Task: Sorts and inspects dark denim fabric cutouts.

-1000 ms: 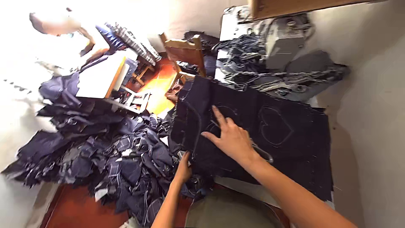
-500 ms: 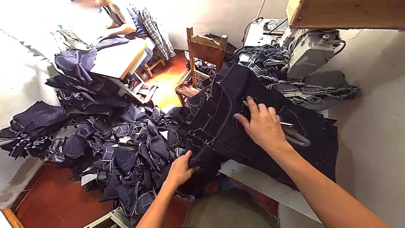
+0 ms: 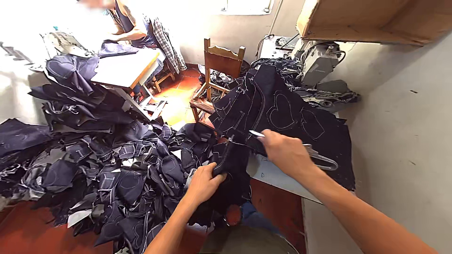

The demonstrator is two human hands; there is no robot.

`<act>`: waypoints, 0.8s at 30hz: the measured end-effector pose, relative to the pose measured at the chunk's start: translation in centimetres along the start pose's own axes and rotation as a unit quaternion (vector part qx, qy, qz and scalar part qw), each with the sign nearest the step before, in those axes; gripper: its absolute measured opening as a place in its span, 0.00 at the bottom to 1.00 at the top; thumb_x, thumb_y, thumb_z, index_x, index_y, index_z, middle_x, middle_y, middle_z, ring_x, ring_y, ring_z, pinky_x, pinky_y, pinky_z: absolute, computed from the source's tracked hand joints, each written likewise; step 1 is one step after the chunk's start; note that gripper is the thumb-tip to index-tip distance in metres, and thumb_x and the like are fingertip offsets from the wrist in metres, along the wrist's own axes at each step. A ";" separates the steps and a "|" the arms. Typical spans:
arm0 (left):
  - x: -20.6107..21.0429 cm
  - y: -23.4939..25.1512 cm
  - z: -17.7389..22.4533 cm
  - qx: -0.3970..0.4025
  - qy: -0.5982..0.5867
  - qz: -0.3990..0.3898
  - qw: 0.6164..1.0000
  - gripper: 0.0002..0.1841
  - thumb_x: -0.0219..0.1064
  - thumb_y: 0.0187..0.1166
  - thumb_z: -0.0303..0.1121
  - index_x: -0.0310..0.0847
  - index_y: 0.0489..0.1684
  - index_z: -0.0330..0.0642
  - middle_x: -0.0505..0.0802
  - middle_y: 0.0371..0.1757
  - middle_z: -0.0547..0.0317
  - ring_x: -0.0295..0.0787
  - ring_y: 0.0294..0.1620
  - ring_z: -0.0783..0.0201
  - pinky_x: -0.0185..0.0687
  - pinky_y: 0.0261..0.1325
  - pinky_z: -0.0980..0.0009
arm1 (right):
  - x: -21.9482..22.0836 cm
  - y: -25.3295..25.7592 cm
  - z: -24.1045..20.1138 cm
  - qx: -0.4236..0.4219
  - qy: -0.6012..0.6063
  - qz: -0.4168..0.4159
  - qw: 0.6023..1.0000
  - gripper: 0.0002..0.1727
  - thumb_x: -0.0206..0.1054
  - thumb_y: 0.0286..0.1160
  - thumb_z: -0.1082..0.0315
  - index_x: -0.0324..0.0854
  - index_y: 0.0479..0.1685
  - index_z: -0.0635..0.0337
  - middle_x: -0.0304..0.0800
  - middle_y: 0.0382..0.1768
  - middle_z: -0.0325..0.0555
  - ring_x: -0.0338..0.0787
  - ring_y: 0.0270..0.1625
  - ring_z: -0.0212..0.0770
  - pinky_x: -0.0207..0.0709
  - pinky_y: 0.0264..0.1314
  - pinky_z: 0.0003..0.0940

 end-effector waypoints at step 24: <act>-15.7 -4.5 12.0 0.440 -0.121 0.112 0.883 0.14 0.67 0.84 0.42 0.84 0.65 0.70 0.91 0.59 0.92 0.86 0.59 0.89 0.81 0.64 0.86 | -3.8 -7.8 8.8 0.156 0.552 0.144 0.806 0.17 0.83 0.59 0.60 0.81 0.41 0.53 0.88 0.32 0.28 0.87 0.37 0.24 0.85 0.42 0.27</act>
Point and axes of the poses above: each hand's wrist, its own y-axis towards the middle knuckle, its own x-axis out of the palm, z = x × y, the point moved 1 cm from there along y, towards the middle knuckle
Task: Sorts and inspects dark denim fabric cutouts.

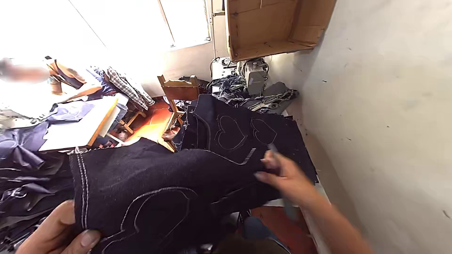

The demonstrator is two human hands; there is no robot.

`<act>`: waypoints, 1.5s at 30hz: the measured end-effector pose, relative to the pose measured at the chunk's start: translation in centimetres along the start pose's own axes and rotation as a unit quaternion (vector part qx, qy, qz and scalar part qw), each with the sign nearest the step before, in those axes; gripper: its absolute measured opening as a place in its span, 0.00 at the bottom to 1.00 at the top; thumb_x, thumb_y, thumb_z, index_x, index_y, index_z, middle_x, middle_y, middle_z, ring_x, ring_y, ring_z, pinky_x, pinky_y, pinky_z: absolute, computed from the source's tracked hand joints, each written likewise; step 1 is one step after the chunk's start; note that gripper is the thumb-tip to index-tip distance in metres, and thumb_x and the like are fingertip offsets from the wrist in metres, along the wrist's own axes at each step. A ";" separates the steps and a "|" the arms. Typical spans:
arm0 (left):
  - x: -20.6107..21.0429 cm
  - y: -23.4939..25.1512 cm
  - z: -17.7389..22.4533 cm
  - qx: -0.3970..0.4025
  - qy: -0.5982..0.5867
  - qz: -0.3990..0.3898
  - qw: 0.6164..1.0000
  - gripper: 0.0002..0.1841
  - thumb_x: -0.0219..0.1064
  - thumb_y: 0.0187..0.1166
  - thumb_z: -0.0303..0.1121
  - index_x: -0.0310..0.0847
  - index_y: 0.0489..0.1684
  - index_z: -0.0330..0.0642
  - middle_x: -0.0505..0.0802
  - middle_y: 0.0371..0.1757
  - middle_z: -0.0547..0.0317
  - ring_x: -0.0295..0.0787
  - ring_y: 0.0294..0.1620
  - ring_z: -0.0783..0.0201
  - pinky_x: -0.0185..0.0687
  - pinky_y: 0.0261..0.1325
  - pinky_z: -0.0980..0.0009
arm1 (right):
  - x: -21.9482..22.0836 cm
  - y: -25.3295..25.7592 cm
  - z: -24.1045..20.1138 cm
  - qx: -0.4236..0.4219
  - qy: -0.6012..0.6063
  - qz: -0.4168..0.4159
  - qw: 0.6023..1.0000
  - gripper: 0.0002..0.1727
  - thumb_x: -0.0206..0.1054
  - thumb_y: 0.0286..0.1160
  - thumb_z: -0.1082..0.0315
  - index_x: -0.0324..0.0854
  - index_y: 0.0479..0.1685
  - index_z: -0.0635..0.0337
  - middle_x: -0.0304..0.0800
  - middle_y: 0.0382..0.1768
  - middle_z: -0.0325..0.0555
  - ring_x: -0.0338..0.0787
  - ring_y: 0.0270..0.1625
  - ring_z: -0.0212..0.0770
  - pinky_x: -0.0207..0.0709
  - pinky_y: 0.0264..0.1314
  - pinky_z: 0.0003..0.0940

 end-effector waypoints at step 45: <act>19.4 -13.1 -31.2 -0.456 -0.011 -0.045 0.889 0.23 0.65 0.84 0.45 0.84 0.62 0.32 0.93 0.55 0.40 0.90 0.62 0.50 0.80 0.74 0.48 | 10.0 13.3 3.9 0.001 -0.553 -0.106 0.826 0.55 0.90 0.47 0.43 0.71 0.79 0.59 0.89 0.57 0.63 0.90 0.56 0.67 0.81 0.44 0.69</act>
Point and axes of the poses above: each hand's wrist, its own y-axis towards the middle knuckle, its own x-axis out of the palm, z = x × y, the point moved 1 cm from there along y, towards the middle knuckle
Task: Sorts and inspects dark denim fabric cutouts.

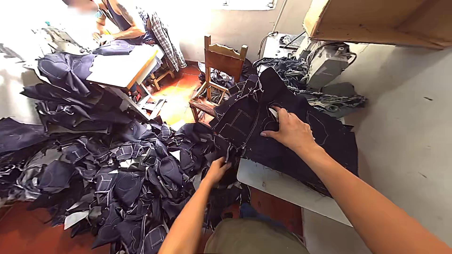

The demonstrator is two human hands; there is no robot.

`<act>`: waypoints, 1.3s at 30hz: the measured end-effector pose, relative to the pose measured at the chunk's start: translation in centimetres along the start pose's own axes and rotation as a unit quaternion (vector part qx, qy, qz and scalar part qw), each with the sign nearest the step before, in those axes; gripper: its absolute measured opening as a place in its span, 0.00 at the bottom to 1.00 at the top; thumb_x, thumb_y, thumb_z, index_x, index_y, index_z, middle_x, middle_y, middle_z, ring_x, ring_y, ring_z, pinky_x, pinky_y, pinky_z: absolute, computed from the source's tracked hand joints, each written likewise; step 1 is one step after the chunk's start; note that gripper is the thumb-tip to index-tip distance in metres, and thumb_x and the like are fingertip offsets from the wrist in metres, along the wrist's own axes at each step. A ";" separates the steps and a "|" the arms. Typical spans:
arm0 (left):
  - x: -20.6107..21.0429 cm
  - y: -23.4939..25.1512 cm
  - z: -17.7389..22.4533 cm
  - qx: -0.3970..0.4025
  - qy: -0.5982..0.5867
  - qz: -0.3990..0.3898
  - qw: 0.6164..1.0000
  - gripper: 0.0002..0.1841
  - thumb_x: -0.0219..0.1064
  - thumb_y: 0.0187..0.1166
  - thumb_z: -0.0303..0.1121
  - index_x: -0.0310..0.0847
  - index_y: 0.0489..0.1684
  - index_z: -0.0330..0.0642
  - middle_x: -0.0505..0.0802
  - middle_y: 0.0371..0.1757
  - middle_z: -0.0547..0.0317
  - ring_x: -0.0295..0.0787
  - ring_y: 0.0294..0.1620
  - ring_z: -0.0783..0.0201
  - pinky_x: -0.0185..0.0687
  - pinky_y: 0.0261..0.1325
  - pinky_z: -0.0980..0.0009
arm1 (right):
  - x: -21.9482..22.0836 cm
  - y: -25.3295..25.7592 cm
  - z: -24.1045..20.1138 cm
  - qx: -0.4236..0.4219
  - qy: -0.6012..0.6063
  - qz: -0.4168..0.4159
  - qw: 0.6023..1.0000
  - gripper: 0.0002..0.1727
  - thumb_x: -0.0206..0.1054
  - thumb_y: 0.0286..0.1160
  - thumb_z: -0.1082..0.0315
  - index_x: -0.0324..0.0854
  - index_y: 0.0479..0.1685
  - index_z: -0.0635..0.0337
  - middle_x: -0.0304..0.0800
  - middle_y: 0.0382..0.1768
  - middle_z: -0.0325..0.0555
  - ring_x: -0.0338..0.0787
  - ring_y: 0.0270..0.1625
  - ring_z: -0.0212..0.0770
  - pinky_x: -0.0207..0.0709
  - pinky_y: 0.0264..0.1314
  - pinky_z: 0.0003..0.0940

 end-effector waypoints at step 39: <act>-20.8 -17.5 28.7 0.545 0.183 0.305 0.759 0.14 0.55 0.92 0.46 0.81 0.41 0.50 0.85 0.36 0.82 0.80 0.41 0.93 0.76 0.48 0.88 | -7.1 -19.1 6.4 0.057 0.655 0.136 0.741 0.11 0.65 0.79 0.42 0.79 0.40 0.35 0.81 0.22 0.23 0.73 0.16 0.18 0.68 0.17 0.15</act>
Point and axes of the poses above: each hand's wrist, its own y-axis towards the middle knuckle, its own x-axis out of the palm, z = x × y, the point moved 1 cm from there along y, towards the middle knuckle
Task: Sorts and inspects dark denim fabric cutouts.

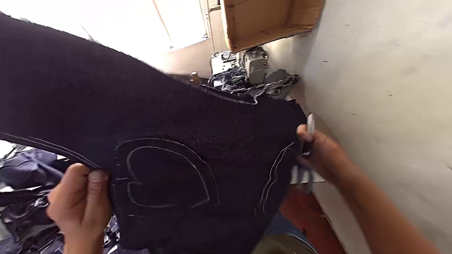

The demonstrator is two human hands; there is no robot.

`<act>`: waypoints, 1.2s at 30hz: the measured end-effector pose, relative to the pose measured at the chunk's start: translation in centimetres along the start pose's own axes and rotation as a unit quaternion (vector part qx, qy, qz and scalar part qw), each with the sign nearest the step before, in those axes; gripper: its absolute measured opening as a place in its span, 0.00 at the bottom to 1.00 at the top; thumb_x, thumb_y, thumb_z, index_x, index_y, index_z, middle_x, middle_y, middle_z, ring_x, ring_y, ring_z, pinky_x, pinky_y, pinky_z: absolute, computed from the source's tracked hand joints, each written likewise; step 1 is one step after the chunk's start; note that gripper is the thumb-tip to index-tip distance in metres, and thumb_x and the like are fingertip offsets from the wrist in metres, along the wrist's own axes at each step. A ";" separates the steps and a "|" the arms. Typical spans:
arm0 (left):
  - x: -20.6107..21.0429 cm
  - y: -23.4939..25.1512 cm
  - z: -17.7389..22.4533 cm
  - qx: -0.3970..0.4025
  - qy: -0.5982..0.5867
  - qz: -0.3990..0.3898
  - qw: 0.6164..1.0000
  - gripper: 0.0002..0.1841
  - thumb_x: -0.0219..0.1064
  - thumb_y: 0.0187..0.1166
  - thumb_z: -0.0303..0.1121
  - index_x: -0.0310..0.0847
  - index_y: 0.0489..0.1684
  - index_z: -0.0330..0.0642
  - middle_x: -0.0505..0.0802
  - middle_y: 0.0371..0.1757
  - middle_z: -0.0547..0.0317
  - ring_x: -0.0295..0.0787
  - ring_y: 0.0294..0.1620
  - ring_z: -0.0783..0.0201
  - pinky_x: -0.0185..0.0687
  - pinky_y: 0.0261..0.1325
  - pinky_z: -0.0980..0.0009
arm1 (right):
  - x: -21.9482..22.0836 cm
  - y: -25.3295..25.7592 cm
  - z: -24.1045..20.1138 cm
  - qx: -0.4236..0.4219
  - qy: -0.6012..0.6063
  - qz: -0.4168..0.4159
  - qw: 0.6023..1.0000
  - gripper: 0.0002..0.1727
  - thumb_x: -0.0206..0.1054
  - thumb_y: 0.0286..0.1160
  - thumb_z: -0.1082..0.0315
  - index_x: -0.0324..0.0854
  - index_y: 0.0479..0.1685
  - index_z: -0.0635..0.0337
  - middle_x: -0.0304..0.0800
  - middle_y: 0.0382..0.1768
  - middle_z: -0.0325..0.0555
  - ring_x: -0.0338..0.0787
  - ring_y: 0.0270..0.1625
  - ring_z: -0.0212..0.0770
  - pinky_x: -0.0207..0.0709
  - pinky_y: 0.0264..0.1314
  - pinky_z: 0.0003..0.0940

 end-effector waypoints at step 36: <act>28.9 -26.9 -3.7 -0.630 -0.027 -0.271 0.727 0.34 0.68 0.82 0.44 0.71 0.76 0.22 0.76 0.78 0.22 0.74 0.81 0.36 0.69 0.85 0.47 | 8.9 16.5 12.6 -0.194 -0.536 -0.148 0.808 0.43 0.80 0.50 0.30 0.80 0.44 0.66 0.73 0.84 0.50 0.78 0.81 0.60 0.88 0.41 0.59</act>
Point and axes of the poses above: each hand's wrist, its own y-axis towards the middle knuckle, its own x-axis out of the palm, z = x × y, the point moved 1 cm from there along y, towards the middle knuckle
